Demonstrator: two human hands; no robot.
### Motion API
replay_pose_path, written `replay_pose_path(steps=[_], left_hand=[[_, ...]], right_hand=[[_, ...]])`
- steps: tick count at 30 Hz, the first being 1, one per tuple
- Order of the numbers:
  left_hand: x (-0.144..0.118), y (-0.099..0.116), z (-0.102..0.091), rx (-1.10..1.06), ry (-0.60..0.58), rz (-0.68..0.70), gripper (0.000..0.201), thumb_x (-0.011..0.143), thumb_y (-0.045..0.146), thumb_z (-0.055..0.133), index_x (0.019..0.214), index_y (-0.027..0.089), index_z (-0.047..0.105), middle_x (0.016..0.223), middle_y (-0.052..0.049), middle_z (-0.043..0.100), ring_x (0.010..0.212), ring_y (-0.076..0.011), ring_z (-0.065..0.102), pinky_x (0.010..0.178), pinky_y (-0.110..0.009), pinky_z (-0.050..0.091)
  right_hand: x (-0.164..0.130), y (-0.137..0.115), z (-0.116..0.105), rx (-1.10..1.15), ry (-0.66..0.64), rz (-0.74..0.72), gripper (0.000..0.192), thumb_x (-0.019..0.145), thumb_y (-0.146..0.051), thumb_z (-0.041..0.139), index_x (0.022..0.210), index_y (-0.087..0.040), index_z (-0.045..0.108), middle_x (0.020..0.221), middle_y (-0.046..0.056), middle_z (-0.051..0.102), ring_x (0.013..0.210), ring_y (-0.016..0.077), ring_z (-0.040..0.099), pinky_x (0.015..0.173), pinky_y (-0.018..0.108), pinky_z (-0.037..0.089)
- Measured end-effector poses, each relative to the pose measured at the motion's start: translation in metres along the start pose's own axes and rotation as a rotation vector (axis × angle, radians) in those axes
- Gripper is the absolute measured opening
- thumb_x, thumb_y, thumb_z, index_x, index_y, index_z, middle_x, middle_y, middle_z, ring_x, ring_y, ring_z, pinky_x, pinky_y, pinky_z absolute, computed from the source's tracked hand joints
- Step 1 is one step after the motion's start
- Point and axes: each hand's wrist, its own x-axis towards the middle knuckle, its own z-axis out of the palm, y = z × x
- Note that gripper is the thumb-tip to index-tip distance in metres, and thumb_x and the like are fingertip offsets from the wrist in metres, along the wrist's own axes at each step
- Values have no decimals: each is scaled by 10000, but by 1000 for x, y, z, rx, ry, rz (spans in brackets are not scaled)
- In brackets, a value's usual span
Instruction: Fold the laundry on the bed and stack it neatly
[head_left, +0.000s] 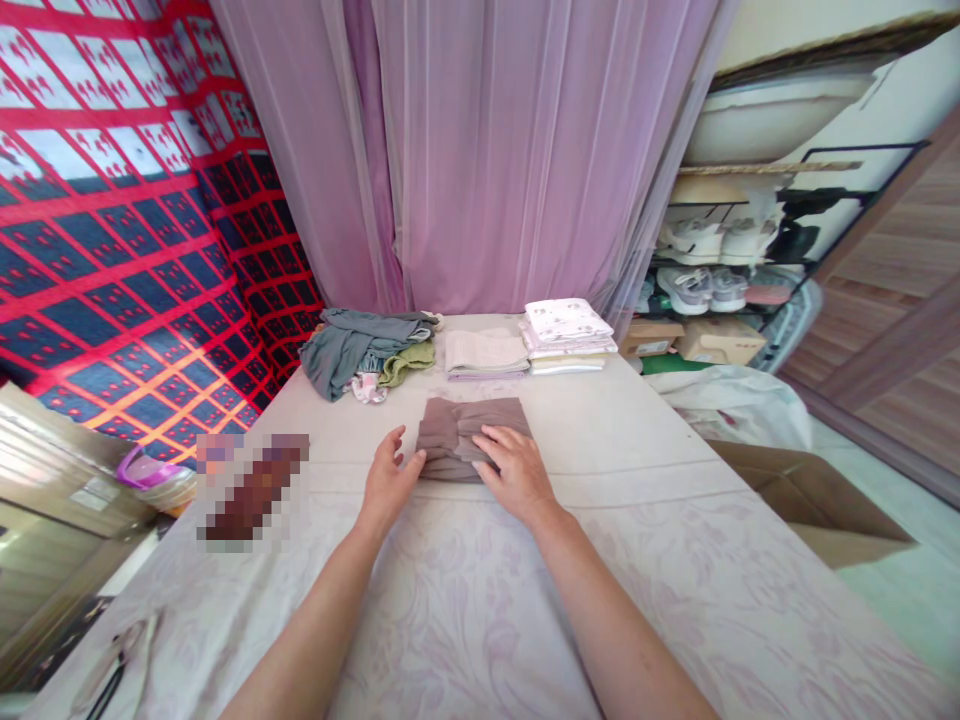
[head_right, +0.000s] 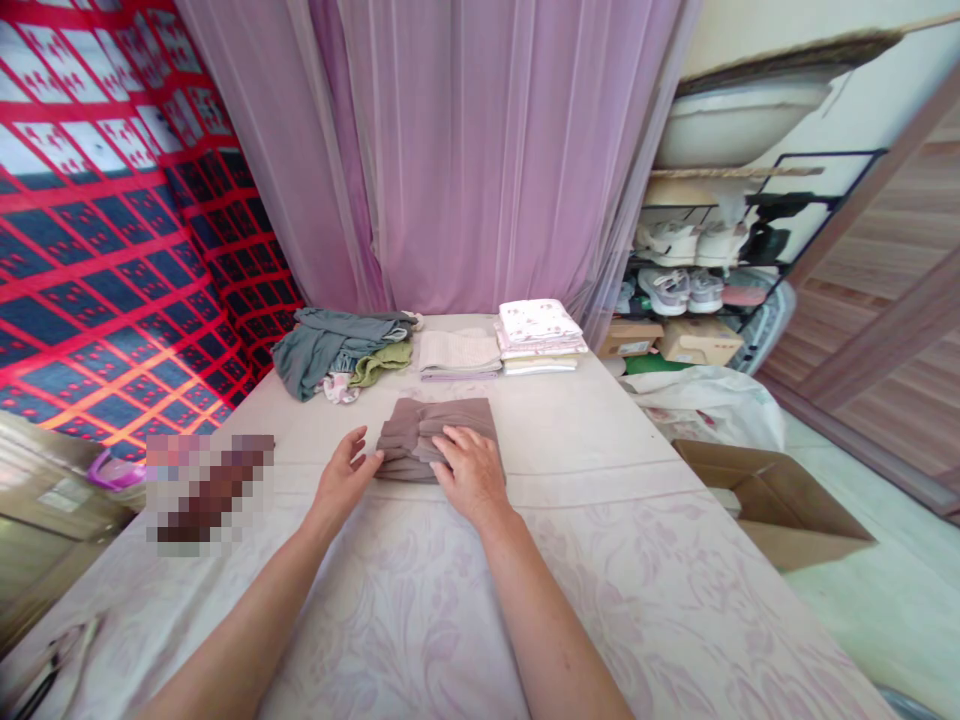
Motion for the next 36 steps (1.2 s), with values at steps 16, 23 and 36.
replay_pose_path(steps=[16,23,36], left_hand=[[-30,7,34,715,-471,692,537,852,325,554,1355,166,457,1393,-123,507,1345,-275,380,1157,-486,202],[-30,5,16,551,-440,745,430,866,228,494,1294,216,528,1329,-84,574,1235,-226,509,1099,-453,338],[32,50,30,614,-281,534,461,945,353,368,1347,164,494,1478,-112,409,1382,-310,311,1124,-519,237]], right_hand=[[24,-21,14,14,-36,67,287,862,-246,510,1086,-248,689,1203,55,665,1183,240,561,1053,473,361],[12,-7,7,-151,-97,55,313,871,-220,508,1138,-257,666,1255,58,634,1221,253,524,1053,531,318],[-17,-11,15,-208,-26,-29,389,899,-348,486,1249,-226,604,1371,104,535,1285,275,455,1046,502,348]])
